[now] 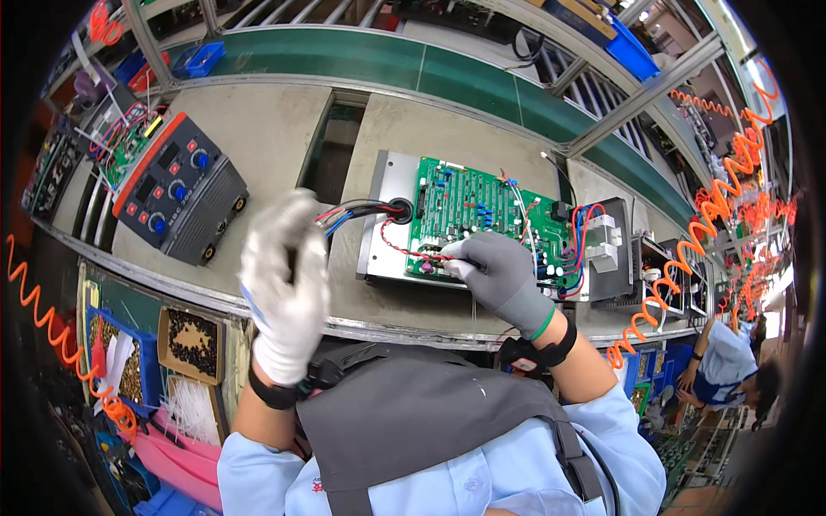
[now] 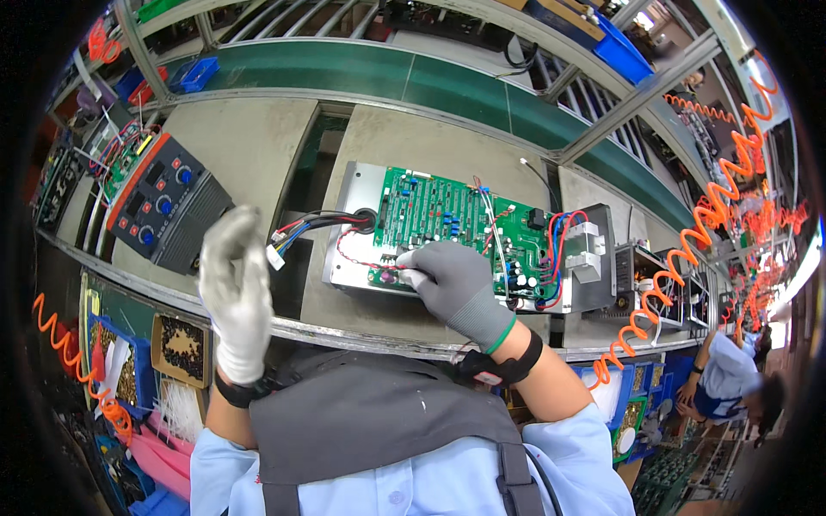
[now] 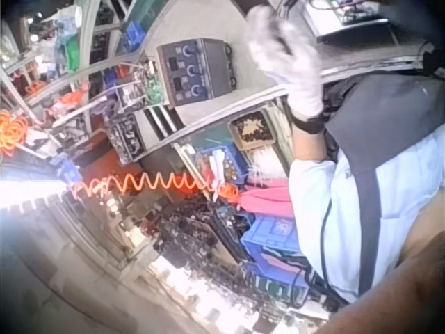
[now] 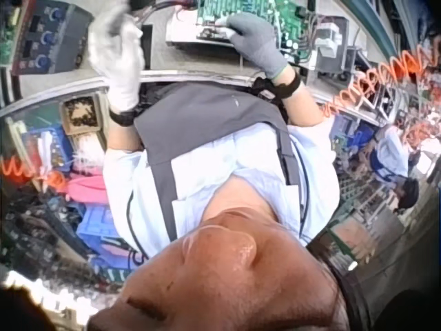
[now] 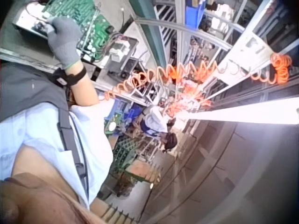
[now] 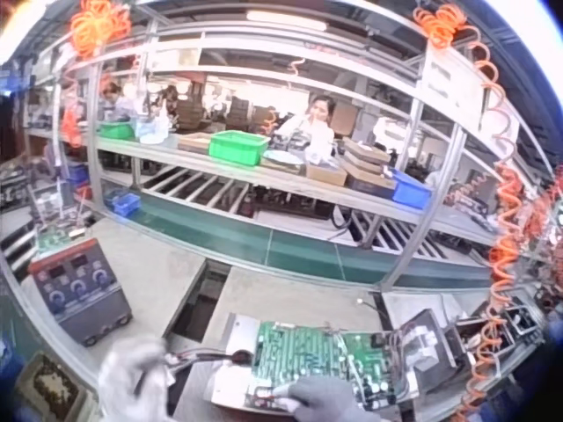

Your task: Assembling and wiring internal components of electronic power supply units on an assembly line.

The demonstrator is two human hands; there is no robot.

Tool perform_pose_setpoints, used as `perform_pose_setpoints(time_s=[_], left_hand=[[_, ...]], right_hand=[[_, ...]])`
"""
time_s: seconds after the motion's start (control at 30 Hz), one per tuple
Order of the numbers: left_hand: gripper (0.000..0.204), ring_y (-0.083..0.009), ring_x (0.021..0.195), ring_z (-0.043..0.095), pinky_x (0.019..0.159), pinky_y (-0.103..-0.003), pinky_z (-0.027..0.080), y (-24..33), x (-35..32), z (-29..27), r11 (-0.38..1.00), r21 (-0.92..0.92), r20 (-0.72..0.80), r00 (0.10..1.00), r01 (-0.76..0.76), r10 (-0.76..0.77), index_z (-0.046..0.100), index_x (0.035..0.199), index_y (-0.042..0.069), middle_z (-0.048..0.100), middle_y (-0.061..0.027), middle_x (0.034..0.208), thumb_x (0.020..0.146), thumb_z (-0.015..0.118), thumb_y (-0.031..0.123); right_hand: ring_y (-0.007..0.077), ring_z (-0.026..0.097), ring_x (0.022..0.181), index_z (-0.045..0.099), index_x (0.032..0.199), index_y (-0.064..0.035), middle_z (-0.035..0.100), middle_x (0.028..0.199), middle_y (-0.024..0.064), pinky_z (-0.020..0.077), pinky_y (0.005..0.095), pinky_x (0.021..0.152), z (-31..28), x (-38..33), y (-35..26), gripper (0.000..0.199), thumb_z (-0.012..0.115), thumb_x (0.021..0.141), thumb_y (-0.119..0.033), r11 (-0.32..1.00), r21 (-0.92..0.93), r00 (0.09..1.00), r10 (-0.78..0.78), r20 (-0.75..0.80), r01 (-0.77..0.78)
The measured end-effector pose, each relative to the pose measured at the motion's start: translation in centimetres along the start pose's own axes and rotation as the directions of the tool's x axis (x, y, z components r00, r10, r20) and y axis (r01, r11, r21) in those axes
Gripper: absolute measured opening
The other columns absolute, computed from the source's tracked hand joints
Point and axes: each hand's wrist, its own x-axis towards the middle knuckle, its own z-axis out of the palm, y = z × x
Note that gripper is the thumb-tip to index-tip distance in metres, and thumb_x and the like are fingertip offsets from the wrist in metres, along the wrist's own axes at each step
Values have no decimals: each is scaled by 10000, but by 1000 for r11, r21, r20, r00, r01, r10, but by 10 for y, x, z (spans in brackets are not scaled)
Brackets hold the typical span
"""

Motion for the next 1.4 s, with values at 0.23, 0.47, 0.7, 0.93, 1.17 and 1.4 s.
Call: perform_pose_setpoints(time_s=[0.23,0.47,0.7,0.93,1.17,1.4], left_hand=[[476,-251,961,546,854,-333,441,-24,-37,9,917,55,232,888,396,-397,494,1287,-20,583,-171,1116,848,591,133],[395,-113,724,599,680,-255,496,-2,-38,12,835,-208,350,836,509,-423,590,1171,-15,642,-93,835,799,651,101],[450,-117,709,611,692,-269,507,-13,-30,5,843,-197,441,814,500,-379,591,1182,4,664,-98,858,761,695,124],[441,-104,705,598,676,-257,500,-17,-26,3,792,-222,466,775,569,-426,588,1182,-10,669,-88,859,769,685,107],[423,-77,739,572,683,-235,484,-12,-28,2,659,-308,513,703,686,-492,570,1184,-20,643,-54,879,778,663,56],[449,-100,972,573,873,-262,461,-7,-38,7,557,-480,632,708,678,-316,520,1258,-11,621,-62,1023,812,576,-8]], right_hand=[[194,570,755,698,817,-194,614,732,-10,365,362,746,3,2,5,117,727,714,-148,967,-94,971,-234,50,238],[178,560,759,711,877,-206,630,776,-35,338,339,711,-1,4,7,248,733,662,-86,960,-103,963,-253,97,262],[169,541,748,694,907,-226,597,759,-52,340,359,730,0,3,4,254,722,682,-112,909,-237,938,-320,131,343],[193,536,797,683,868,-220,560,797,-28,352,374,733,11,1,-2,224,718,675,-110,907,-305,956,-284,71,292],[226,540,817,674,767,-181,561,833,1,367,383,729,5,3,-1,183,716,632,-65,939,-249,972,-221,85,235],[226,550,893,692,804,-174,567,857,12,393,400,783,0,12,-4,144,739,684,-238,888,-354,937,-195,289,294]])
